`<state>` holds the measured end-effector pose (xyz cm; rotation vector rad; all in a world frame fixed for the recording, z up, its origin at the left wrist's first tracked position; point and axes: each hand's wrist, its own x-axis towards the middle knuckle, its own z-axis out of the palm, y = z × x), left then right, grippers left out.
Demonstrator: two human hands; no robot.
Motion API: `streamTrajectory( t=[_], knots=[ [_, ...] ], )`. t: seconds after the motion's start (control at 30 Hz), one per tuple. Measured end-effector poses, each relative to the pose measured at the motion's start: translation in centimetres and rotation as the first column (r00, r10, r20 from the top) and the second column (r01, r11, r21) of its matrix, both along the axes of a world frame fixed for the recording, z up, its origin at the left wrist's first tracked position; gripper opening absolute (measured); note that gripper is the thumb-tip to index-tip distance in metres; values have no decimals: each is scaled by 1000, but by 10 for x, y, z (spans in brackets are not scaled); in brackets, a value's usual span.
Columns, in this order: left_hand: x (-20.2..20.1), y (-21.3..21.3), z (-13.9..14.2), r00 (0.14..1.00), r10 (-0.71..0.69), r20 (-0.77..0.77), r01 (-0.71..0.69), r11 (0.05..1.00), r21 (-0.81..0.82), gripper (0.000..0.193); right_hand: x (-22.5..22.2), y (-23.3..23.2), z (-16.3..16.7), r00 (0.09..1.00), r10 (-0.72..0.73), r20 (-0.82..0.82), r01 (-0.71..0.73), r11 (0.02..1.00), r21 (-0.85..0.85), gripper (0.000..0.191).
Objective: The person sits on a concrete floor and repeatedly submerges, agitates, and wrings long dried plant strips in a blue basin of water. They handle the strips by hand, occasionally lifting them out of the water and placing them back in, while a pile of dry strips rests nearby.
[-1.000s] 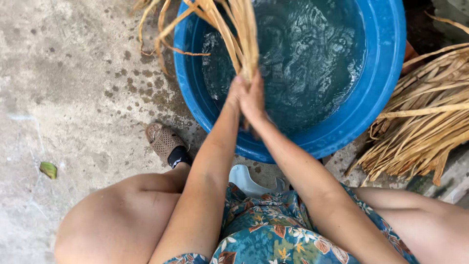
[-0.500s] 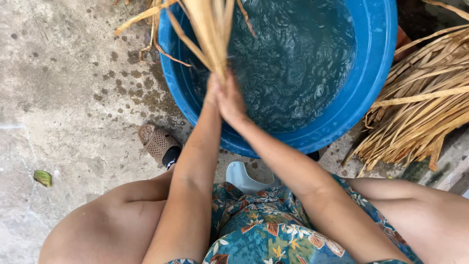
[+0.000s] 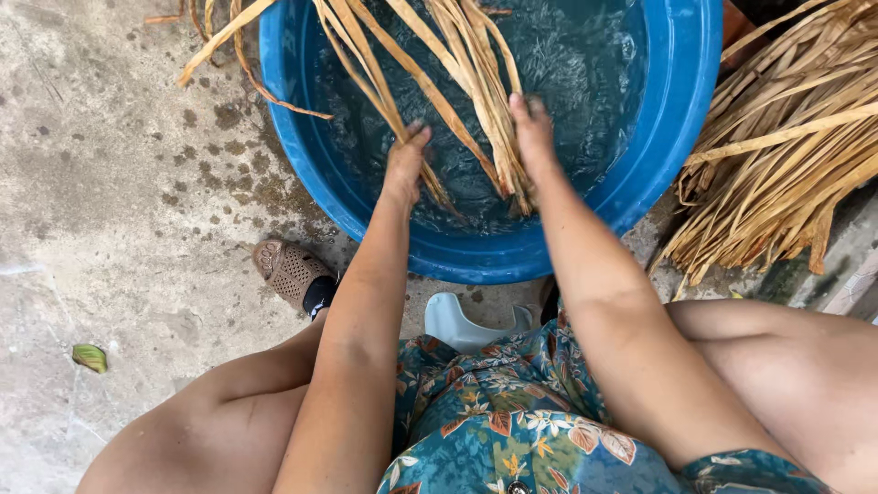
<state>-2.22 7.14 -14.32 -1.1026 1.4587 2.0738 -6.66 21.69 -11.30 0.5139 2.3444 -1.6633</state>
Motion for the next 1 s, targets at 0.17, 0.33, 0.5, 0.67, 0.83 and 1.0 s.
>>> streamTrajectory(
  t=[0.17,0.33,0.5,0.67,0.83,1.0],
  knots=[
    [-3,7,-8,960,212,-184,-65,806,589,60,42,-80,11,986,120,-115,-133,984,-119,59],
    [2,-3,-2,831,304,-466,33,809,587,57,63,-102,10,889,313,-334,-199,921,334,74],
    [-1,35,4,938,308,-157,-165,798,580,46,23,-54,-12,993,105,-58,-106,994,-4,52],
    [-4,2,-10,882,393,-262,-152,761,631,49,56,-90,1,953,206,-220,-157,962,222,62],
    [4,-9,-16,877,459,-141,-255,695,672,52,54,-102,10,896,395,-201,-391,918,63,40],
    [2,25,11,981,75,-178,23,871,491,60,5,-25,-15,969,222,112,-231,970,77,50]
  ],
)
